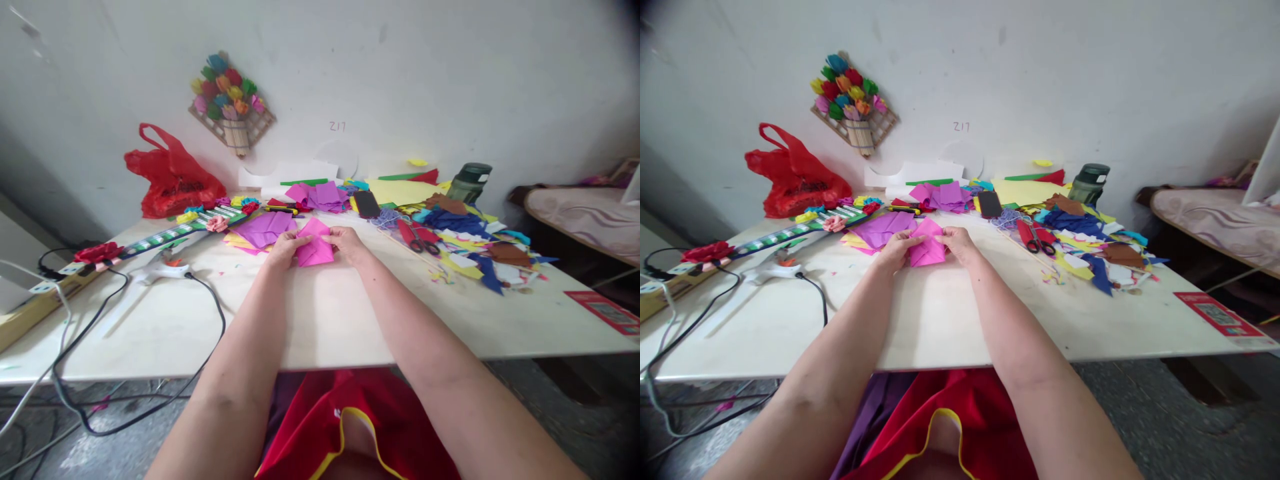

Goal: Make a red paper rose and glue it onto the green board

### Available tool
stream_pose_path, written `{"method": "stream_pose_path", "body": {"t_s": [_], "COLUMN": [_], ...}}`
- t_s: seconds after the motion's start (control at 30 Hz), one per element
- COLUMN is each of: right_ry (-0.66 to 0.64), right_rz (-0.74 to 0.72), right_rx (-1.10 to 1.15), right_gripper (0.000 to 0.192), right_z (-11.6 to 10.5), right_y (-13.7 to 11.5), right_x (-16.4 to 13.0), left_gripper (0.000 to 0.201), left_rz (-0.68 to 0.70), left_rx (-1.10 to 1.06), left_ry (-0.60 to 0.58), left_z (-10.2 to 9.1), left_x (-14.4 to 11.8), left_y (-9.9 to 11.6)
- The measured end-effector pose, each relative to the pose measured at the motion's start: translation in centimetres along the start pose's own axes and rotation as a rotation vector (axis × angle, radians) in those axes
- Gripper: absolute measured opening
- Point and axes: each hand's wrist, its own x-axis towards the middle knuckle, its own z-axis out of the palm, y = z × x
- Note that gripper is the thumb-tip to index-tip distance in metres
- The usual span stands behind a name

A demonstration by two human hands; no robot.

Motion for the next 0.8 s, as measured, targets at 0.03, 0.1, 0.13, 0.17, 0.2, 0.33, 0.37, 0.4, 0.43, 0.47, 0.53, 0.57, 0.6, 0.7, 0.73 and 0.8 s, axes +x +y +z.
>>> {"method": "stream_pose_path", "body": {"t_s": [0.03,0.1,0.13,0.17,0.2,0.33,0.37,0.4,0.43,0.47,0.53,0.57,0.6,0.7,0.73,0.8], "right_ry": [-0.006,-0.012,-0.01,-0.01,-0.007,0.013,0.02,0.027,0.032,0.033,0.028,0.025,0.022,0.018,0.018,0.022], "right_rz": [0.0,0.006,0.009,0.013,0.017,0.034,0.037,0.038,0.038,0.036,0.027,0.023,0.021,0.022,0.025,0.034], "right_rx": [0.001,0.004,0.007,0.01,0.012,0.019,0.022,0.028,0.035,0.044,0.068,0.081,0.094,0.115,0.116,0.115], "right_gripper": [0.01,0.011,0.011,0.011,0.011,0.011,0.01,0.01,0.011,0.012,0.012,0.012,0.012,0.013,0.016,0.02], "right_z": [-0.04,-0.09,-0.1,-0.1,-0.09,0.05,0.09,0.11,0.13,0.14,0.12,0.1,0.07,-0.01,-0.04,-0.08], "right_y": [0.02,-0.02,-0.07,-0.12,-0.18,-0.44,-0.51,-0.57,-0.63,-0.68,-0.75,-0.76,-0.76,-0.66,-0.62,-0.54], "right_x": [0.0,-0.04,-0.06,-0.09,-0.11,-0.2,-0.23,-0.26,-0.3,-0.33,-0.39,-0.41,-0.42,-0.37,-0.34,-0.26], "left_gripper": [0.025,0.022,0.022,0.022,0.021,0.015,0.014,0.013,0.013,0.013,0.013,0.013,0.014,0.014,0.014,0.015], "left_rz": [-0.001,-0.001,-0.002,-0.007,-0.015,-0.049,-0.056,-0.061,-0.064,-0.064,-0.054,-0.045,-0.037,-0.024,-0.022,-0.02], "left_rx": [-0.003,-0.016,-0.026,-0.037,-0.047,-0.044,-0.031,-0.019,-0.01,-0.003,0.01,0.017,0.023,0.024,0.017,0.002], "left_ry": [0.034,0.121,0.162,0.19,0.21,0.213,0.203,0.191,0.177,0.165,0.144,0.137,0.128,0.104,0.099,0.094], "left_z": [-0.03,-0.14,-0.2,-0.26,-0.3,-0.22,-0.15,-0.09,-0.03,0.01,0.03,0.02,0.0,-0.01,0.0,0.03], "left_x": [0.08,0.33,0.47,0.59,0.69,0.68,0.59,0.49,0.39,0.29,0.15,0.1,0.06,-0.01,-0.03,-0.05], "left_y": [0.06,0.15,0.19,0.21,0.24,0.44,0.53,0.61,0.69,0.76,0.85,0.87,0.89,0.91,0.92,0.94]}}
